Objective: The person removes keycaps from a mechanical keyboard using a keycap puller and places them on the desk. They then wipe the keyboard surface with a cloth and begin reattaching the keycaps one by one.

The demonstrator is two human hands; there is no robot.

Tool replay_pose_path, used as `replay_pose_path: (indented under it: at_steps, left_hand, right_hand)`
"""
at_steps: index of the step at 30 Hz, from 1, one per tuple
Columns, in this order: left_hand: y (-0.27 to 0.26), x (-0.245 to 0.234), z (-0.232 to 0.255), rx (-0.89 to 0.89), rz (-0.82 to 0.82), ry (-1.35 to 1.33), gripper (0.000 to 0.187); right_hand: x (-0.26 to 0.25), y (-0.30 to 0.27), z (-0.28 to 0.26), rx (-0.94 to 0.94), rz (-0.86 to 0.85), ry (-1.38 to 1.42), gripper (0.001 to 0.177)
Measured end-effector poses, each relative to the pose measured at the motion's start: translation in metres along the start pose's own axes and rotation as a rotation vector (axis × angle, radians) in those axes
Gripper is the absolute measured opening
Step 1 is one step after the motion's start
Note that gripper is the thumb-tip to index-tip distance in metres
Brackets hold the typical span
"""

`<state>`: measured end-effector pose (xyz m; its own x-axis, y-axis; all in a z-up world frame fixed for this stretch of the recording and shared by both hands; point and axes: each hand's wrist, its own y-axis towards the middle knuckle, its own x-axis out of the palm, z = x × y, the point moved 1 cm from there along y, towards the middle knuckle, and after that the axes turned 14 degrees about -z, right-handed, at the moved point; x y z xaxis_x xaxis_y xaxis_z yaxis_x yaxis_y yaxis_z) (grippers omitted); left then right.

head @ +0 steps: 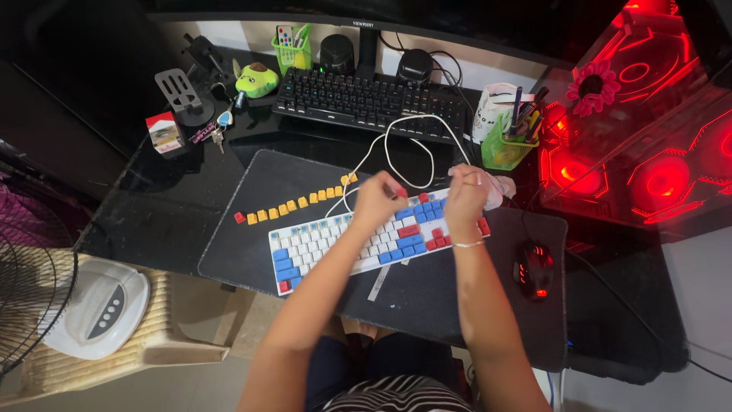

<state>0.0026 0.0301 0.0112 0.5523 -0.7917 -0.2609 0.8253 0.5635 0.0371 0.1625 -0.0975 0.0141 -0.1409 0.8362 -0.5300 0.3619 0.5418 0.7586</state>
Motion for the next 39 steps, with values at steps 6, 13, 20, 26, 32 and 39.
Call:
replay_pose_path:
  at_steps: [6,13,20,26,32,39]
  left_hand:
    - [0.020,-0.046,-0.028,0.084,0.225,0.615,0.016]
    - [0.029,-0.052,-0.043,-0.141,0.271,0.815,0.013]
    - [0.023,-0.049,-0.030,-0.011,0.336,0.872,0.038]
    - [0.006,0.019,0.009,0.144,-0.139,0.627,0.074]
    - [-0.007,0.050,0.002,0.240,0.001,0.529,0.068]
    - [-0.006,0.048,0.006,0.194,-0.024,0.556,0.053]
  right_hand:
    - [0.008,-0.001,0.003,0.199,-0.056,0.270,0.013]
    - [-0.002,0.001,-0.003,0.097,-0.014,0.211,0.016]
    - [-0.004,0.007,-0.005,0.240,-0.233,0.187,0.020]
    - [0.006,0.010,-0.015,0.164,-0.309,0.119,0.017]
    - [0.010,0.011,-0.018,0.215,-0.425,0.115,0.019]
    - [0.028,0.020,-0.011,0.160,-0.501,-0.047,0.024]
